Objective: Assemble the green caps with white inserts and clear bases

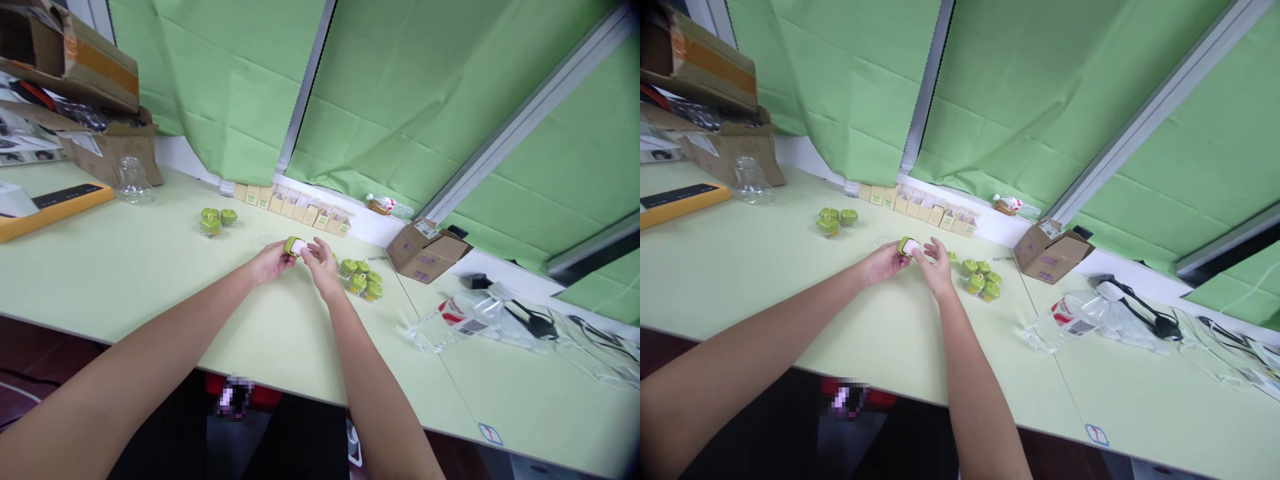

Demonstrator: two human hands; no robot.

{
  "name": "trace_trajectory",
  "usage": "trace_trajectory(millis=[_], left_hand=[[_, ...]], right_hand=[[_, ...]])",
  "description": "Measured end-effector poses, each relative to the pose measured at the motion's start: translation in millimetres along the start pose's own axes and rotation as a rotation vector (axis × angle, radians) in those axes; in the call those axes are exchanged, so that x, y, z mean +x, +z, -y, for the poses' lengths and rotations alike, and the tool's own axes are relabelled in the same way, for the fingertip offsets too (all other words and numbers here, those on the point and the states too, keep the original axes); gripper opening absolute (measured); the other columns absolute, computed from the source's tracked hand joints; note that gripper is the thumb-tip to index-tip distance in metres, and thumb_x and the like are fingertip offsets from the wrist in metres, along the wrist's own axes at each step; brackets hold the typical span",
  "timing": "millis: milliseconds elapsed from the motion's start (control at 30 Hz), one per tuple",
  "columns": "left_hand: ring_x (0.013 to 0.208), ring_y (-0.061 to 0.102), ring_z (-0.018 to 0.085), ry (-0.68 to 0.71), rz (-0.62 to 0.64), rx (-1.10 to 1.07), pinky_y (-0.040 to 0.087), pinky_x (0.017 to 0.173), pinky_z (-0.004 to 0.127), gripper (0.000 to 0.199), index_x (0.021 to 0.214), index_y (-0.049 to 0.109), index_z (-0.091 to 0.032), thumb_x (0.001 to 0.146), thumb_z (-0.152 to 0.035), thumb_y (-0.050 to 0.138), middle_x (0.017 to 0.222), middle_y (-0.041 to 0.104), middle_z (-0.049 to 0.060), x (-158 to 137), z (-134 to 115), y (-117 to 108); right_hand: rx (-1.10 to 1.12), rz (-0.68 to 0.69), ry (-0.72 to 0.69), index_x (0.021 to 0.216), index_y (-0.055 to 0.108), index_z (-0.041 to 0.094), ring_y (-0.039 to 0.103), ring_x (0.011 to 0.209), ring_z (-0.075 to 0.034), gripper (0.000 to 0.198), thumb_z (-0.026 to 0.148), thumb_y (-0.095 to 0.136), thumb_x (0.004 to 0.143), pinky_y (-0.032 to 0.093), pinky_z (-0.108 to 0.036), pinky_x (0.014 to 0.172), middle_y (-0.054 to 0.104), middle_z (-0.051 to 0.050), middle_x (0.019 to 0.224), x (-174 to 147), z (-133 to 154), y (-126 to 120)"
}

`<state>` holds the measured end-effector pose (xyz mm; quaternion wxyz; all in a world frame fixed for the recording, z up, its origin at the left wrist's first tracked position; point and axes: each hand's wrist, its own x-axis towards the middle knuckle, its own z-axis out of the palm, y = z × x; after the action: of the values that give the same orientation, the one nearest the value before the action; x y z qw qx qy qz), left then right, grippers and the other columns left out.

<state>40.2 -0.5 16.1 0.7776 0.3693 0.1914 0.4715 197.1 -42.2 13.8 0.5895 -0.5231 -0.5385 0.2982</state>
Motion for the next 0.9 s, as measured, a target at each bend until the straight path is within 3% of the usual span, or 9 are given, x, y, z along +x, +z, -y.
trace_trajectory(millis=[100, 200, 367, 500, 900], left_hand=[[0.057, 0.048, 0.006, 0.021, 0.005, -0.001, 0.043, 0.053, 0.018, 0.014, 0.092, 0.068, -0.009, 0.080, -0.016, 0.067, 0.080, 0.064, 0.007, -0.1, -1.9, -1.5], [0.057, 0.048, 0.006, 0.020, 0.011, 0.020, 0.042, 0.053, 0.018, 0.016, 0.092, 0.068, -0.009, 0.080, -0.018, 0.068, 0.082, 0.065, 0.008, 0.3, -1.6, -2.3], [0.055, 0.049, 0.008, 0.026, -0.053, 0.072, 0.039, 0.053, 0.021, 0.019, 0.086, 0.067, -0.010, 0.080, -0.027, 0.071, 0.070, 0.059, 0.003, 2.2, 4.5, -2.3], [0.057, 0.050, 0.010, 0.018, -0.009, 0.115, 0.040, 0.056, 0.024, 0.027, 0.082, 0.067, -0.009, 0.079, -0.035, 0.073, 0.068, 0.059, 0.003, 4.7, 10.1, -5.2], [0.056, 0.046, 0.009, -0.004, 0.046, 0.127, 0.039, 0.054, 0.022, 0.020, 0.082, 0.068, -0.010, 0.080, -0.030, 0.071, 0.065, 0.055, 0.001, -0.7, 2.4, -2.5]], right_hand=[[-0.122, -0.098, 0.110, 0.109, 0.061, 0.017, 0.064, 0.097, -0.021, 0.057, 0.047, 0.080, 0.064, 0.054, -0.037, 0.087, 0.067, -0.012, 0.109, 4.6, -8.3, -8.3], [0.018, -0.112, 0.126, 0.106, 0.060, 0.019, 0.065, 0.091, -0.019, 0.049, 0.051, 0.073, 0.071, 0.057, -0.034, 0.076, 0.067, -0.009, 0.104, 6.1, -7.8, -13.9], [0.102, 0.075, 0.155, 0.104, 0.061, 0.020, 0.065, 0.082, -0.017, 0.049, 0.055, 0.073, 0.073, 0.057, -0.031, 0.068, 0.066, -0.006, 0.098, -3.8, 8.0, -0.9], [0.096, 0.225, 0.176, 0.108, 0.061, 0.020, 0.067, 0.087, -0.019, 0.053, 0.058, 0.073, 0.072, 0.057, -0.031, 0.068, 0.066, -0.005, 0.099, -10.3, 11.9, 10.3], [0.159, 0.315, 0.217, 0.102, 0.065, 0.020, 0.067, 0.082, -0.017, 0.050, 0.059, 0.073, 0.073, 0.058, -0.031, 0.071, 0.068, -0.004, 0.093, -10.3, 15.3, 4.7]])
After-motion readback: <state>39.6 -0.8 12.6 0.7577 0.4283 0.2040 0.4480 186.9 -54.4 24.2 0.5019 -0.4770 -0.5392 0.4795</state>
